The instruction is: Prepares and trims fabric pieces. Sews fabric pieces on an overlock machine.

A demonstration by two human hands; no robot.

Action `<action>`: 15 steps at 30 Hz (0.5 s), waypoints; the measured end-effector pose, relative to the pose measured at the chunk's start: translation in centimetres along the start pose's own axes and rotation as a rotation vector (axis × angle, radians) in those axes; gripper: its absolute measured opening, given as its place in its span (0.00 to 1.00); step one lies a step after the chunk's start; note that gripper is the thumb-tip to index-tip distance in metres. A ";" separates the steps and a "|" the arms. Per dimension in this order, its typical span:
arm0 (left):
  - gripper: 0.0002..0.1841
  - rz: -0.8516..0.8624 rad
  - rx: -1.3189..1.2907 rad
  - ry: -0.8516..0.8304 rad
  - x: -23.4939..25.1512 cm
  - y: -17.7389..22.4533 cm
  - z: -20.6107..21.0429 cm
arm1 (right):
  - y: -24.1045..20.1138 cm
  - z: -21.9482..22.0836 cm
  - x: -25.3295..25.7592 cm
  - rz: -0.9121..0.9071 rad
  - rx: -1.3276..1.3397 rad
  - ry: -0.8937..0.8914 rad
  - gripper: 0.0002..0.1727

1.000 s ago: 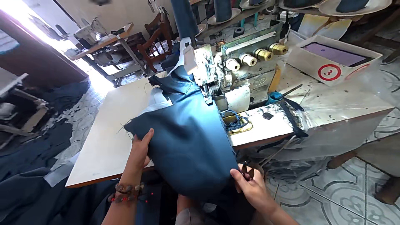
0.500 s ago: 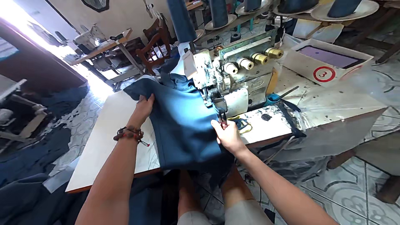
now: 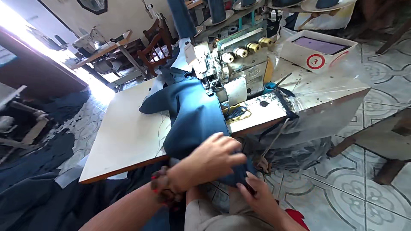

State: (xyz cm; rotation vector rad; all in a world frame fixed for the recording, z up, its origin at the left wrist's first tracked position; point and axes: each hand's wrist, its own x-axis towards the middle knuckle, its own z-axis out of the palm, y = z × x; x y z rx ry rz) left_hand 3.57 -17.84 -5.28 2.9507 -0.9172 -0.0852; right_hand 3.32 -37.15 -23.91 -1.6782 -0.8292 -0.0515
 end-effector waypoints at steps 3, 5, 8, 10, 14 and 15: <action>0.12 0.259 -0.084 -0.137 3.0 3.1 3.6 | -1.5 -3.2 -3.9 0.002 -0.010 0.008 0.16; 0.11 0.346 -0.138 -0.215 4.5 5.2 4.6 | -2.2 -5.9 -5.4 -0.042 -0.032 0.012 0.15; 0.13 0.364 -0.170 -0.202 5.2 8.1 4.4 | -2.9 -8.8 -7.1 -0.059 -0.044 0.038 0.13; 0.11 0.347 -0.202 -0.134 4.6 9.0 4.0 | -3.2 -9.9 -7.9 -0.043 -0.038 0.014 0.12; 0.07 0.255 -0.312 0.007 1.7 8.8 2.9 | -3.8 -11.1 -7.4 -0.057 0.008 -0.043 0.10; 0.08 0.217 -0.324 0.033 0.8 8.8 2.6 | -4.3 -11.2 -6.8 -0.047 0.053 -0.045 0.09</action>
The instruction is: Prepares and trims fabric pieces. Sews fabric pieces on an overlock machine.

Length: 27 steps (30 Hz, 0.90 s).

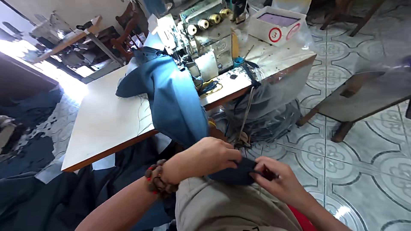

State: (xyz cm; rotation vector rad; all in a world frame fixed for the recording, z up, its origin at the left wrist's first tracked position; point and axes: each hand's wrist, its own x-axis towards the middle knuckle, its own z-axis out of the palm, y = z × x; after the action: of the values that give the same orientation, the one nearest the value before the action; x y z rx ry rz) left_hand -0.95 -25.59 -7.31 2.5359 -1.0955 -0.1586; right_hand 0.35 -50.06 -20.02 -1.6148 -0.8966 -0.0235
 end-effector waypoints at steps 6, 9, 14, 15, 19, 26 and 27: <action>0.14 -0.177 0.070 0.371 -3.4 1.6 1.8 | -3.5 0.2 4.0 0.094 0.176 0.073 0.10; 0.13 -0.232 0.054 0.467 -4.1 2.1 2.6 | -3.8 0.3 4.8 0.115 0.228 0.080 0.21; 0.12 -0.266 0.047 0.520 -4.4 1.8 3.2 | -3.9 0.4 4.7 0.178 0.203 0.076 0.25; 0.12 -0.261 0.048 0.516 -4.4 1.8 3.2 | -3.9 0.4 4.7 0.189 0.198 0.079 0.24; 0.12 -0.224 0.060 0.498 -4.1 1.6 3.5 | -3.9 0.2 4.8 0.225 0.201 0.018 0.18; 0.11 -0.019 0.136 0.271 -3.3 1.7 3.5 | -2.5 -0.1 2.8 -0.052 0.063 -0.435 0.08; 0.11 0.039 0.116 0.222 -2.9 1.6 3.3 | -2.6 -0.1 2.2 -0.056 0.074 -0.468 0.08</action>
State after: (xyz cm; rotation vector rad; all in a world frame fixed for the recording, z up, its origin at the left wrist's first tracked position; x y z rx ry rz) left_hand -4.81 -25.47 -9.92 2.5547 -1.0932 0.1981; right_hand 0.51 -49.01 -16.79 -1.5506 -1.2840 0.3572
